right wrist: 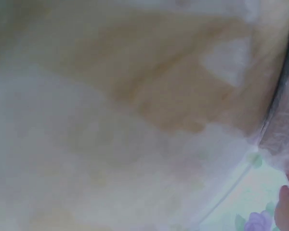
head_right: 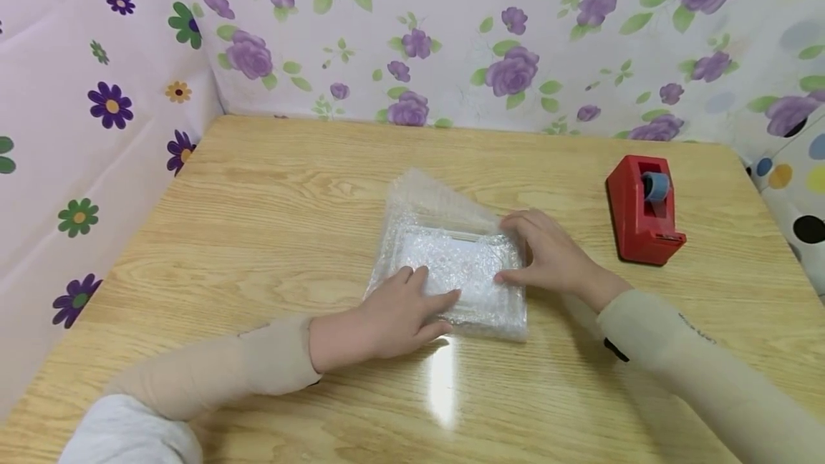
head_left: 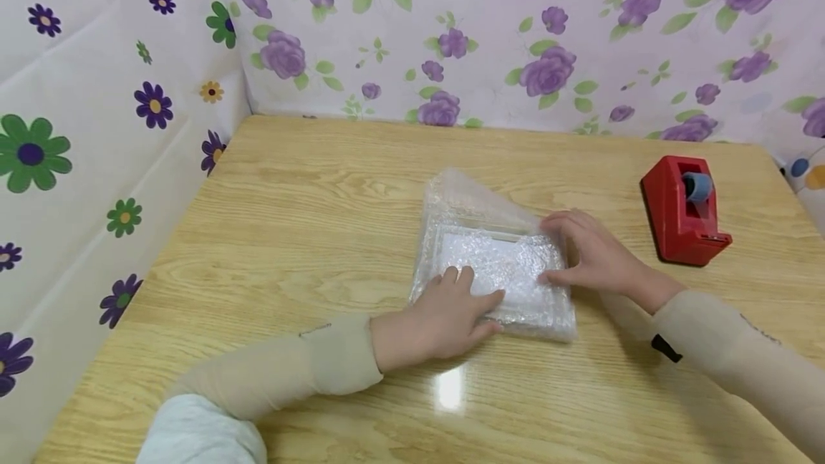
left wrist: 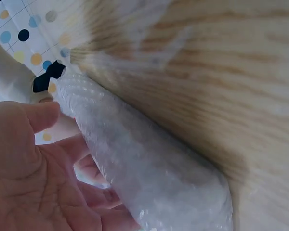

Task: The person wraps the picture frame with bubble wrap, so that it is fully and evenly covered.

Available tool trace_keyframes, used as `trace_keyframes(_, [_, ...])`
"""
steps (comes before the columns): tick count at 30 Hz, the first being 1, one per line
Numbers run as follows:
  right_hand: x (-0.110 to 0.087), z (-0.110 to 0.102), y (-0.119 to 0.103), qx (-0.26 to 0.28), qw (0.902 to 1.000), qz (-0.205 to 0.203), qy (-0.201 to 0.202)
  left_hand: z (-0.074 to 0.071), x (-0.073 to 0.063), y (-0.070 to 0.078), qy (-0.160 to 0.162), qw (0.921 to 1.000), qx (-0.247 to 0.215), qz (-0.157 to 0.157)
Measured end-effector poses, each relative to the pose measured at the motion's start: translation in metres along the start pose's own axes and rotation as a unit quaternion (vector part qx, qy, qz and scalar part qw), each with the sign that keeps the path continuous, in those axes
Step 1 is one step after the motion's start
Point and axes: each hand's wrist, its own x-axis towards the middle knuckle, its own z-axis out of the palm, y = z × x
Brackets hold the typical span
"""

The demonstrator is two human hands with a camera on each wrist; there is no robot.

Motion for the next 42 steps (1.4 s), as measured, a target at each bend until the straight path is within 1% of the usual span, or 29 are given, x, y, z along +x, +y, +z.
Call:
trace_keyframes(2, [0.003, -0.001, 0.0, -0.022, 0.9997, -0.008, 0.006, 0.002, 0.0, 0.002, 0.005, 1.0, 0.005, -0.006])
trace_keyframes(4, [0.008, -0.002, -0.003, -0.046, 0.9989, -0.005, 0.006, 0.005, 0.0, 0.003, 0.013, 0.9997, 0.016, -0.009])
trace_keyframes(8, [0.024, -0.004, -0.013, -0.095, 0.9952, 0.012, -0.022, 0.01, 0.001, 0.005, 0.032, 0.9986, 0.039, -0.015])
trace_keyframes(10, [0.033, -0.005, -0.018, -0.122, 0.9918, 0.003, -0.039, 0.011, 0.001, 0.005, 0.036, 0.9985, 0.037, -0.018])
trace_keyframes(13, [0.045, -0.004, -0.021, -0.162, 0.9848, -0.041, -0.048, 0.011, 0.001, 0.005, 0.034, 0.999, 0.023, -0.018])
trace_keyframes(15, [0.05, -0.001, -0.021, -0.184, 0.979, -0.082, -0.034, 0.011, 0.002, 0.005, 0.031, 0.9993, 0.014, -0.016])
trace_keyframes(17, [0.054, 0.001, -0.02, -0.192, 0.9747, -0.114, -0.011, 0.011, 0.002, 0.005, 0.028, 0.9995, 0.009, -0.012])
trace_keyframes(19, [0.056, 0.003, -0.019, -0.179, 0.9745, -0.134, 0.017, 0.011, 0.002, 0.006, 0.024, 0.9996, 0.003, -0.012])
trace_keyframes(21, [0.057, 0.005, -0.019, -0.15, 0.9779, -0.14, 0.041, 0.011, 0.002, 0.006, 0.022, 0.9997, 0.001, -0.012])
trace_keyframes(23, [0.057, 0.007, -0.021, -0.113, 0.9828, -0.136, 0.053, 0.011, 0.002, 0.007, 0.018, 0.9997, -0.004, -0.014])
trace_keyframes(25, [0.057, 0.007, -0.023, -0.083, 0.988, -0.121, 0.049, 0.01, 0.002, 0.007, 0.014, 0.9997, -0.008, -0.017])
trace_keyframes(28, [0.059, 0.003, -0.029, -0.049, 0.9953, -0.081, 0.02, 0.011, 0.002, 0.007, 0.008, 0.9997, -0.017, -0.018])
trace_keyframes(31, [0.062, -0.002, -0.034, -0.031, 0.9988, -0.034, -0.018, 0.011, 0.001, 0.007, 0.006, 0.9996, -0.02, -0.016])
trace_keyframes(34, [0.066, -0.007, -0.037, -0.037, 0.9976, 0.001, -0.059, 0.011, 0.001, 0.006, 0.008, 0.9998, -0.016, -0.01])
trace_keyframes(37, [0.069, -0.012, -0.041, -0.055, 0.9926, 0.018, -0.107, 0.01, 0.002, 0.006, 0.011, 0.9999, -0.01, -0.006])
trace_keyframes(40, [0.072, -0.017, -0.047, -0.082, 0.9862, 0.014, -0.143, 0.01, 0.002, 0.006, 0.011, 0.9999, -0.007, -0.005])
trace_keyframes(42, [0.074, -0.018, -0.05, -0.106, 0.9843, -0.007, -0.141, 0.01, 0.001, 0.006, 0.009, 0.9999, -0.008, -0.007])
